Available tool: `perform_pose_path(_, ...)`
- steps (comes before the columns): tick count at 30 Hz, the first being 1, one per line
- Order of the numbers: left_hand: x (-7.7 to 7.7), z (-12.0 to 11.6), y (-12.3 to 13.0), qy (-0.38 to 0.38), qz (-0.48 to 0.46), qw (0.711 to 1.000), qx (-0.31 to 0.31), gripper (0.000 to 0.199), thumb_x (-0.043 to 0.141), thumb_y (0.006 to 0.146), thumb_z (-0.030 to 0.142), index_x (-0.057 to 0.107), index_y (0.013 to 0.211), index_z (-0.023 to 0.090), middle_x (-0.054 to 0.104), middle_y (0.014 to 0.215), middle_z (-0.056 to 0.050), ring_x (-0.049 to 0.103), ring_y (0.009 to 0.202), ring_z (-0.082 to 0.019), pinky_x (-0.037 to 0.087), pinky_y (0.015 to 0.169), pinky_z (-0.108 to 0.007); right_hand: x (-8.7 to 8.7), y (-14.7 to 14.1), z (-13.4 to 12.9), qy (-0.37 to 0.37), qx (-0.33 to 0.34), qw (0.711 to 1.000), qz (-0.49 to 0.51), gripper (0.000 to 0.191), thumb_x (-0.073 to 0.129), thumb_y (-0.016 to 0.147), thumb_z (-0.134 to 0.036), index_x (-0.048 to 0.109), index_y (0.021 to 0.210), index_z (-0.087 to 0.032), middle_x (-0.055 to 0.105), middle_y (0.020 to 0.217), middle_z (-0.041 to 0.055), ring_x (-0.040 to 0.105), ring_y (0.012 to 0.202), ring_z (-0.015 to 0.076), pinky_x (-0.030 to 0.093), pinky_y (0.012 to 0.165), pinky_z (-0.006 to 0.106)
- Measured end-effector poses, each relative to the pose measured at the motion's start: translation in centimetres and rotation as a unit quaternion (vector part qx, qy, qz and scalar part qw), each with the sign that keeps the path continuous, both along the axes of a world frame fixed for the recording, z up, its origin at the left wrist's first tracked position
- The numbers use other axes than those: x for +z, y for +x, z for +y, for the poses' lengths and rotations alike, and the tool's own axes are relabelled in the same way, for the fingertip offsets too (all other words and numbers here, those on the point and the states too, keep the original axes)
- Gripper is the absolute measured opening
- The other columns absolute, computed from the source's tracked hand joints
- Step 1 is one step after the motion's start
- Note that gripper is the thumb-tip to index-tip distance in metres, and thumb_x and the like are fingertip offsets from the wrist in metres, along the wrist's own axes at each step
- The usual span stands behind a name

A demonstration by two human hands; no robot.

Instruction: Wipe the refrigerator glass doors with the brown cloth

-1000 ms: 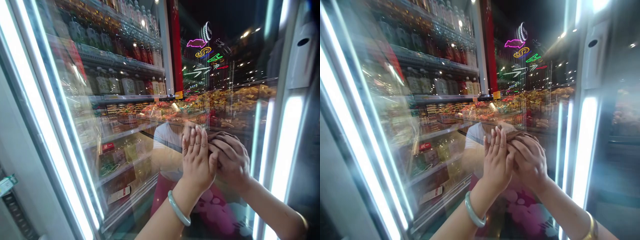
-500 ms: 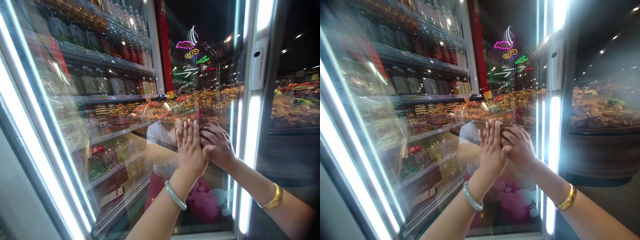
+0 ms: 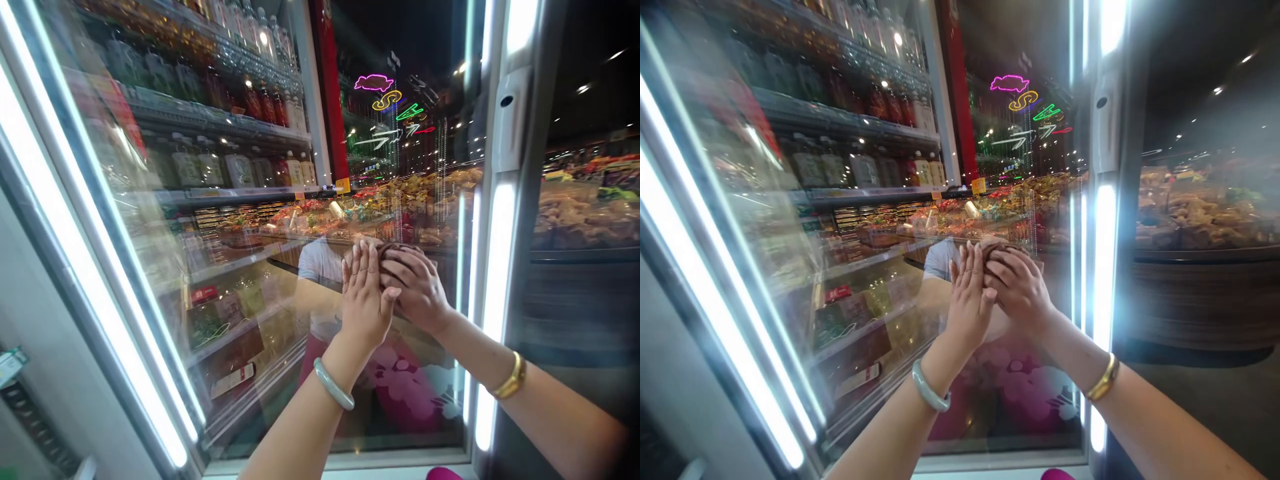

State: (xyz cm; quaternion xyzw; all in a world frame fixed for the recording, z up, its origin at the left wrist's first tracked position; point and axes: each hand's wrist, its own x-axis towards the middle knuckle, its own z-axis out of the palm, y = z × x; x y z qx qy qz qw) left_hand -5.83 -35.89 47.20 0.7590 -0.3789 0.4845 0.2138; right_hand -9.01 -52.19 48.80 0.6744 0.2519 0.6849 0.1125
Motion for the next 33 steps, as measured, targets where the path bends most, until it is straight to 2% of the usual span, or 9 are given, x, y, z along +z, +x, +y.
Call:
perform_pose_path(4, 0.4, 2.3, 0.9, -0.004, -0.012, 0.999, 0.031, 0.078, 0.011, 0.105, 0.062, 0.001, 0.169, 0.02, 0.017, 0.176, -0.008, 0.006, 0.165, -0.023, 0.001, 0.135, -0.053, 2.8, 0.1, -2.6, 0.08, -0.042, 0.995, -0.033, 0.027, 0.072, 0.091, -0.029, 0.07, 0.118, -0.03, 0.071, 0.121, 0.0043, 0.058, 0.129, 0.0269, 0.045, 0.116, 0.049)
perform_pose_path(8, -0.3, 3.8, 1.3, 0.022, -0.018, 0.999, 0.044, 0.077, 0.014, 0.105, 0.062, 0.005, 0.169, 0.019, 0.015, 0.177, -0.009, 0.004, 0.165, -0.023, -0.004, 0.135, -0.052, 0.0, -0.1, -3.2, 0.178, -0.049, 0.98, -0.071, 0.028, 0.076, 0.088, -0.03, 0.071, 0.115, -0.027, 0.068, 0.117, 0.0086, 0.058, 0.129, 0.0303, 0.049, 0.11, 0.05)
perform_pose_path(11, -0.7, 3.8, 1.1, 0.024, -0.002, 0.999, 0.045, 0.076, 0.011, 0.106, 0.06, 0.005, 0.169, 0.019, 0.014, 0.177, -0.009, 0.003, 0.165, -0.023, -0.003, 0.134, -0.054, -1.6, 0.3, 0.0, 0.094, -0.023, 0.995, -0.029, 0.027, 0.074, 0.089, -0.028, 0.071, 0.116, -0.029, 0.072, 0.117, 0.0042, 0.058, 0.129, 0.0266, 0.044, 0.117, 0.049)
perform_pose_path(15, -0.4, 4.4, 1.2, 0.002, 0.011, 0.999, 0.032, 0.077, 0.011, 0.106, 0.06, -0.003, 0.169, 0.018, 0.013, 0.177, -0.011, 0.006, 0.165, -0.022, 0.006, 0.135, -0.051, 1.3, 1.0, 2.8, -0.03, 0.015, 0.999, 0.015, 0.028, 0.069, 0.094, -0.027, 0.071, 0.121, -0.033, 0.073, 0.124, 0.0003, 0.056, 0.133, 0.0218, 0.041, 0.123, 0.045)
perform_pose_path(18, -0.3, 6.3, 1.5, -0.001, 0.014, 0.999, 0.052, 0.075, 0.015, 0.106, 0.06, -0.002, 0.169, 0.023, 0.013, 0.177, -0.01, 0.005, 0.165, -0.023, 0.003, 0.135, -0.052, 2.9, 0.9, 1.6, 0.054, -0.007, 0.998, -0.005, 0.028, 0.071, 0.092, -0.027, 0.071, 0.12, -0.033, 0.072, 0.125, 0.0022, 0.056, 0.133, 0.0243, 0.041, 0.121, 0.049)
perform_pose_path(21, -0.4, 7.8, 1.8, 0.005, 0.013, 0.997, 0.07, 0.075, 0.016, 0.106, 0.062, -0.002, 0.169, 0.024, 0.013, 0.177, -0.01, 0.008, 0.164, -0.023, -0.001, 0.134, -0.053, 1.4, 0.9, 1.2, 0.139, -0.021, 0.989, -0.039, 0.024, 0.073, 0.091, -0.028, 0.073, 0.115, -0.03, 0.072, 0.12, 0.0047, 0.058, 0.131, 0.0277, 0.044, 0.116, 0.051)
perform_pose_path(24, -0.4, 8.2, 1.7, 0.004, 0.005, 0.998, 0.068, 0.075, 0.016, 0.106, 0.061, -0.001, 0.169, 0.023, 0.012, 0.177, -0.01, 0.009, 0.164, -0.024, 0.002, 0.135, -0.053, -0.4, 1.2, 3.5, 0.071, -0.008, 0.997, -0.009, 0.025, 0.072, 0.091, -0.027, 0.072, 0.116, -0.032, 0.074, 0.119, 0.0013, 0.058, 0.13, 0.0246, 0.042, 0.119, 0.048)
perform_pose_path(28, -0.2, 8.3, 1.9, -0.019, 0.017, 0.997, 0.072, 0.075, 0.01, 0.106, 0.059, -0.001, 0.169, 0.019, 0.012, 0.176, -0.011, 0.007, 0.164, -0.022, 0.003, 0.135, -0.051, 1.7, 2.1, 7.0, -0.046, 0.019, 0.999, 0.018, 0.022, 0.066, 0.096, -0.026, 0.072, 0.116, -0.033, 0.074, 0.123, -0.0026, 0.056, 0.132, 0.0191, 0.039, 0.123, 0.041)
perform_pose_path(33, 0.1, 10.3, 2.2, -0.021, 0.029, 0.995, 0.092, 0.077, 0.008, 0.104, 0.062, 0.003, 0.169, 0.02, 0.013, 0.177, -0.011, 0.006, 0.164, -0.022, 0.002, 0.134, -0.053, 3.0, 2.4, 6.7, 0.057, 0.027, 0.998, 0.0, 0.028, 0.069, 0.093, -0.026, 0.07, 0.121, -0.031, 0.072, 0.125, 0.0021, 0.055, 0.134, 0.0237, 0.04, 0.122, 0.047)
